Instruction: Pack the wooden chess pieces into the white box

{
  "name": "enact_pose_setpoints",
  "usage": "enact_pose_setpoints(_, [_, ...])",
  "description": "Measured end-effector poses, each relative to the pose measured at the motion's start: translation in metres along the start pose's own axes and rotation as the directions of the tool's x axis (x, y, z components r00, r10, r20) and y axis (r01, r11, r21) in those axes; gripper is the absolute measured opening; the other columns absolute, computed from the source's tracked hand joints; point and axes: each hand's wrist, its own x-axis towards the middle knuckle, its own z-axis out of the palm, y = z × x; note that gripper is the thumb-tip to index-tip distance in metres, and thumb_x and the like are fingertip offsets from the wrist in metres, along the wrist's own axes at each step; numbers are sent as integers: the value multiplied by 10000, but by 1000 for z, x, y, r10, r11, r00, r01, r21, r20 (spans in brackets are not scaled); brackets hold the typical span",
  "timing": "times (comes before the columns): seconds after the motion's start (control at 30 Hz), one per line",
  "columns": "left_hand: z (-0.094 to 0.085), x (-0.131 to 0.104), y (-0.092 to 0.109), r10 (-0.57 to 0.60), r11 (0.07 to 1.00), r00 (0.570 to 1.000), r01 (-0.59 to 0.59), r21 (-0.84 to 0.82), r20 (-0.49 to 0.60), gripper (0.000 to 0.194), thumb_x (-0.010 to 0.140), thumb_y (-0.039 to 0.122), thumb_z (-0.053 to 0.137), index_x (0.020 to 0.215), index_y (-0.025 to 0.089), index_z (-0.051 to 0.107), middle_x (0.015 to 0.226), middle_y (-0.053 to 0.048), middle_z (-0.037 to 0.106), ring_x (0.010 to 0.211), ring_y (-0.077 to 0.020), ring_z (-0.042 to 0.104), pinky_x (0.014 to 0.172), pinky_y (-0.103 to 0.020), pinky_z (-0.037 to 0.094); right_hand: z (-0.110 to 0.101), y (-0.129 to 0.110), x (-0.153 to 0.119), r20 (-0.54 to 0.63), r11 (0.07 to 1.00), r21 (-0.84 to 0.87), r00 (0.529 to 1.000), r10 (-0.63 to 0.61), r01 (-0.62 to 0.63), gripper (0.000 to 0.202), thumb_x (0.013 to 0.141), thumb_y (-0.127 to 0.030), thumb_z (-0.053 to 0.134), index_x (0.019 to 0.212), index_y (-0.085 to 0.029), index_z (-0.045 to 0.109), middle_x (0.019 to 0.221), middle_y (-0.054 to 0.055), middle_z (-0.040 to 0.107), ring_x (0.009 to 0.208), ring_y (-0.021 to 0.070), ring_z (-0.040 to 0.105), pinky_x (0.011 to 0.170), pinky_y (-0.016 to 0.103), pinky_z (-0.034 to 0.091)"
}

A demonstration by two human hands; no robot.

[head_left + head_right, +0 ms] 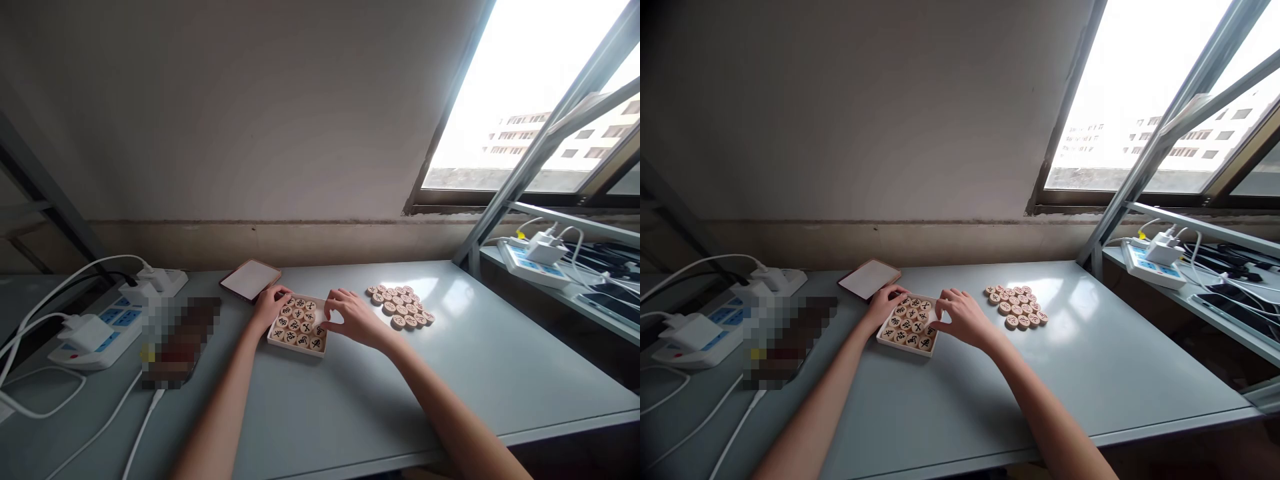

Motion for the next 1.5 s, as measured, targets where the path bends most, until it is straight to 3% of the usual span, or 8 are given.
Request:
enact_pose_setpoints(0.4, [0,2,-1,28,999,1000,-28,46,-9,246,739,346,496,824,182,659,879,-48,675,823,-205,598,750,-290,451,6,-8,2,73,979,194,994,-86,70,218,810,-434,569,851,-226,620,875,11,648,839,158,547,833,324,320])
enact_pose_setpoints(0.63, [0,0,3,1,998,1000,-1,66,-4,268,745,358,481,834,178,658,875,-55,671,803,-206,597,706,-288,443,-6,14,2,17,948,310,998,68,-70,154,786,-328,618,893,-216,624,852,1,659,789,130,565,817,291,366])
enact_pose_setpoints(0.73, [0,0,4,-4,998,1000,4,60,-3,273,742,363,482,828,174,659,846,-55,671,787,-205,600,706,-291,446,-23,40,-8,134,924,329,978,158,-194,114,820,-298,543,860,-227,622,782,-15,663,752,128,566,695,248,409])
enact_pose_setpoints(0.8, [-1,0,4,-9,998,1000,9,62,-2,268,740,360,485,826,176,660,835,-53,672,788,-207,601,716,-294,449,-30,59,-16,235,917,275,945,226,-288,108,800,-303,546,833,-238,625,758,-11,648,739,141,561,635,237,421])
enact_pose_setpoints(0.9, [-1,1,1,0,998,1000,0,67,0,252,738,350,490,823,182,658,865,-52,672,816,-212,597,745,-299,446,-31,78,-24,210,924,128,920,330,-361,114,746,-337,595,805,-253,643,867,27,603,831,174,547,698,268,446])
enact_pose_setpoints(1.13, [0,2,-3,-6,999,1000,6,53,7,267,741,366,492,841,179,654,880,-58,675,812,-211,603,731,-297,455,-27,84,-26,240,940,85,923,302,-329,112,730,-351,611,800,-272,649,889,32,552,818,178,534,712,290,456])
enact_pose_setpoints(1.33, [-1,2,-2,-9,998,1000,8,65,12,275,743,376,491,839,177,653,870,-58,675,833,-214,602,709,-287,454,-36,98,-37,188,864,45,854,486,-502,46,730,-259,595,741,-229,628,909,22,556,691,116,531,638,236,430])
enact_pose_setpoints(1.5, [-1,1,0,-31,998,999,30,51,19,274,743,366,491,858,175,651,855,-59,669,808,-208,601,699,-286,456,-39,71,-23,169,927,165,935,311,-338,131,771,-351,592,848,-252,629,830,12,567,740,141,533,623,234,409])
